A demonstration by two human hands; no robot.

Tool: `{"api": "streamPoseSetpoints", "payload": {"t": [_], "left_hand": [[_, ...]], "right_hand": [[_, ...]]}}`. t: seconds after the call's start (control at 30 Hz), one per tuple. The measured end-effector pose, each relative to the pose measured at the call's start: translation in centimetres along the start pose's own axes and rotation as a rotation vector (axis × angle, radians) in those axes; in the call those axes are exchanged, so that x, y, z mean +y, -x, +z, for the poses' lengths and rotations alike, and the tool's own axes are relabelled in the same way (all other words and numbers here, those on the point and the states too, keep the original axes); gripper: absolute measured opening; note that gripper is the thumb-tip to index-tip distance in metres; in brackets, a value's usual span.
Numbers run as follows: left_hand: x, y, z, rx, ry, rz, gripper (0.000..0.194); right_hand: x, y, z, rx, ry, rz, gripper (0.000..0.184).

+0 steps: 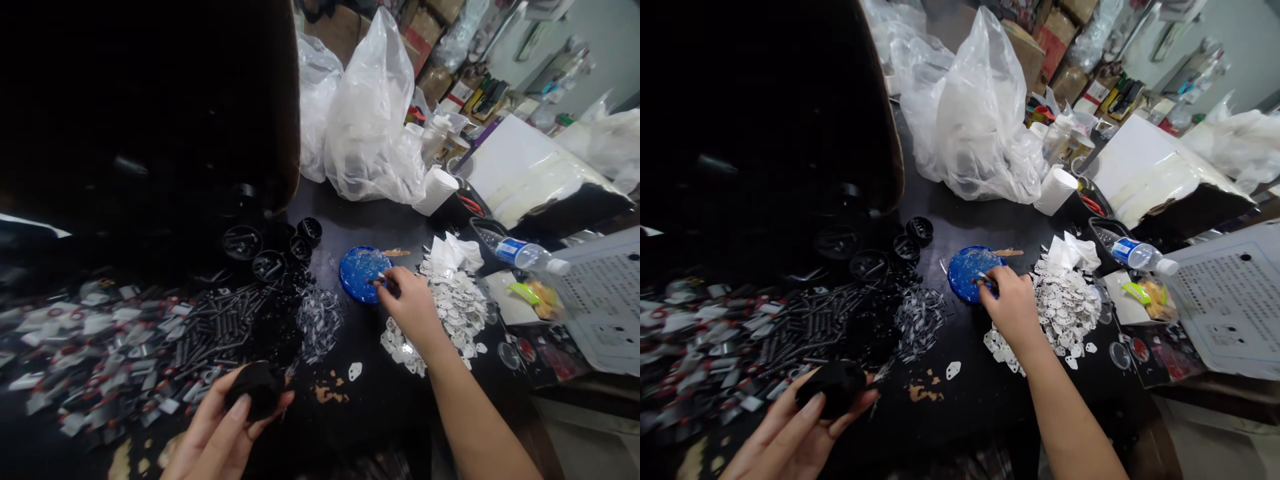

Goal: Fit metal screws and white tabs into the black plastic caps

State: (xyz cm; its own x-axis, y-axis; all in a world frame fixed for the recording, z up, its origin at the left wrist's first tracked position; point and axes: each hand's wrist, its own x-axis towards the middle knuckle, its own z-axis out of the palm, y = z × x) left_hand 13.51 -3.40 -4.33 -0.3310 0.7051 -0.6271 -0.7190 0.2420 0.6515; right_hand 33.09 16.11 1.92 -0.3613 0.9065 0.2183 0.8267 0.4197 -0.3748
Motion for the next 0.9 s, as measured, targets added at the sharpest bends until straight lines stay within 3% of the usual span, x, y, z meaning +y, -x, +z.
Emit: {"api": "streamPoseSetpoints", "payload": {"t": [0.1, 0.23, 0.3, 0.43, 0.67, 0.77, 0.9], "left_hand": [[0.3, 0.5, 0.9, -0.014, 0.026, 0.014, 0.045], [1.0, 0.9, 2.7, -0.098, 0.117, 0.021, 0.026], [1.4, 1.0, 3.3, -0.165, 0.177, -0.018, 0.016], [2.0, 1.1, 3.4, -0.28, 0.263, -0.111, 0.012], [2.1, 1.2, 2.7, -0.343, 0.208, -0.092, 0.017], [1.9, 1.2, 2.2, -0.284, 0.034, 0.034, 0.02], [2.0, 1.2, 1.0, -0.166, -0.419, 0.37, 0.023]], "right_hand": [[-1.2, 1.4, -0.5, -0.024, -0.185, 0.075, 0.017], [-4.4, 3.7, -0.1, -0.192, -0.762, 0.271, 0.021], [-6.2, 4.5, 0.0, -0.28, -0.926, 0.311, 0.02], [-8.5, 5.2, -0.3, -0.402, -0.899, 0.257, 0.017], [-9.1, 4.9, -0.7, -0.394, -0.795, 0.175, 0.01], [-9.2, 4.9, -0.9, -0.435, -0.739, 0.138, 0.009], [-8.9, 4.9, -1.2, -0.472, -0.596, 0.061, 0.007]]}}
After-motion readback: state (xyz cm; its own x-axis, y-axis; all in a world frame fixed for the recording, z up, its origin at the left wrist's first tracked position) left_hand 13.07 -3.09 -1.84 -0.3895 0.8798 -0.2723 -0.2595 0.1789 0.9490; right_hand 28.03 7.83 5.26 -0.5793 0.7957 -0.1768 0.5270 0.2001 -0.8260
